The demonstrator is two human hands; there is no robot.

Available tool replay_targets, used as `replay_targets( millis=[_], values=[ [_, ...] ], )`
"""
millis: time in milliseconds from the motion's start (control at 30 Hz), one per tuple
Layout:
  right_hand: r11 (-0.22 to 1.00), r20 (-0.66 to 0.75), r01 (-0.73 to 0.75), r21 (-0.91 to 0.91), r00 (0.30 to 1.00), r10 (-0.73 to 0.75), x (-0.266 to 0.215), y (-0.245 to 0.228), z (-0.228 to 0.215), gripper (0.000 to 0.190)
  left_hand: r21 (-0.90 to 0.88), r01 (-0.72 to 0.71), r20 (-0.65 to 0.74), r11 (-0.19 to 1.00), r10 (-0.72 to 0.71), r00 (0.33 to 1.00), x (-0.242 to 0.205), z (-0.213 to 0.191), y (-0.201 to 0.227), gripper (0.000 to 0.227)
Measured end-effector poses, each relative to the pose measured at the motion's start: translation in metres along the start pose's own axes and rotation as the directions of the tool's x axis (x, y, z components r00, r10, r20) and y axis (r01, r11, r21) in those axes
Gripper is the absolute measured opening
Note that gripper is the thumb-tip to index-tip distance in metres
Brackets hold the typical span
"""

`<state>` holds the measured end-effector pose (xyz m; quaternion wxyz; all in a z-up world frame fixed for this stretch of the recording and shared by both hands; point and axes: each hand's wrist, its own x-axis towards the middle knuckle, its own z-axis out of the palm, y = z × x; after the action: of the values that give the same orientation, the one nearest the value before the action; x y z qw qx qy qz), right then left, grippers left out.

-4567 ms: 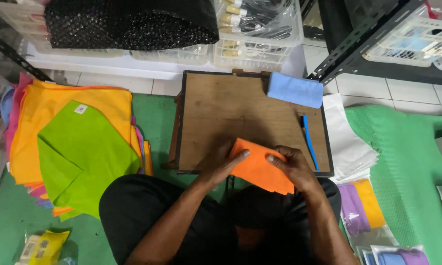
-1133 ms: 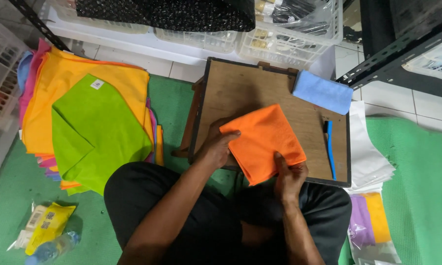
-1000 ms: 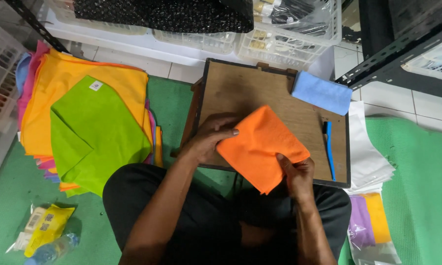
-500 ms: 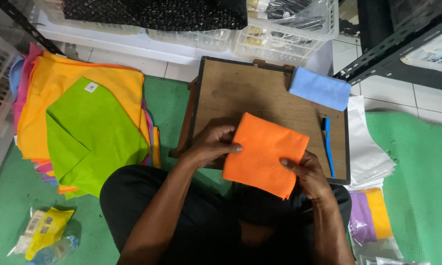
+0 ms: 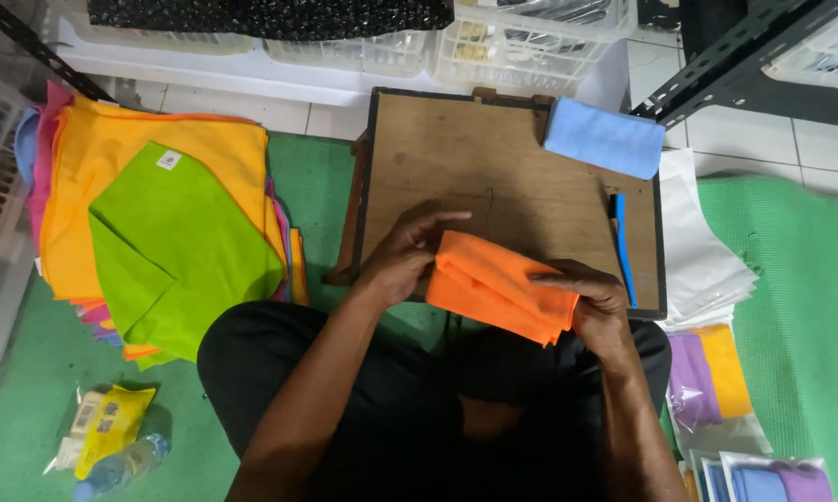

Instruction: Inspecting and folding microfiber cloths using a small tool on a wooden board.

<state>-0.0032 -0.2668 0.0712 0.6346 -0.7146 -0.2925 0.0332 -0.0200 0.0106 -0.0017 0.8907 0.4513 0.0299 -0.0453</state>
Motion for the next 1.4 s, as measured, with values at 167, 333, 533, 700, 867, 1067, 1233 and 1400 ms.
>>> replay_targets(
  millis=[167,333,533,700,867,1067,1233,1400],
  values=[
    [0.987,-0.047,-0.121,0.108,0.991,0.126,-0.011,0.025,-0.012,0.050,0.185,0.008,0.040,0.983,-0.015,0.999,-0.008,0.018,0.005,0.020],
    [0.976,-0.038,-0.200,0.080,0.978,0.204,-0.055,0.106,-0.042,0.033,0.148,-0.188,0.172,0.971,0.162,0.972,-0.010,0.037,0.030,0.006],
    [0.993,0.048,-0.041,0.110,0.998,0.036,-0.018,0.032,-0.013,0.023,0.071,0.058,0.060,0.996,-0.062,0.996,-0.003,0.016,0.009,0.018],
    [0.939,-0.013,-0.142,0.312,0.988,0.154,-0.026,0.039,-0.014,0.023,-0.078,0.091,0.032,0.993,-0.089,0.996,-0.006,0.021,0.007,0.048],
    [0.969,-0.025,-0.064,0.238,0.997,0.072,-0.022,0.044,-0.014,0.018,0.009,0.267,0.069,0.964,-0.267,0.961,-0.022,0.043,0.028,0.046],
    [0.993,-0.041,0.017,0.119,0.999,-0.012,-0.025,0.039,-0.015,0.027,0.214,0.147,0.066,0.966,-0.165,0.984,-0.006,0.010,-0.025,0.028],
    [0.995,-0.013,-0.019,0.099,1.000,0.020,-0.021,0.038,-0.019,0.050,0.099,0.027,0.022,0.995,-0.029,0.999,-0.010,0.047,-0.004,0.021],
    [0.997,0.000,-0.062,-0.055,0.998,0.062,-0.014,0.077,-0.026,0.025,0.174,0.001,-0.049,0.985,0.007,0.999,0.020,-0.012,-0.065,0.023]
  ],
)
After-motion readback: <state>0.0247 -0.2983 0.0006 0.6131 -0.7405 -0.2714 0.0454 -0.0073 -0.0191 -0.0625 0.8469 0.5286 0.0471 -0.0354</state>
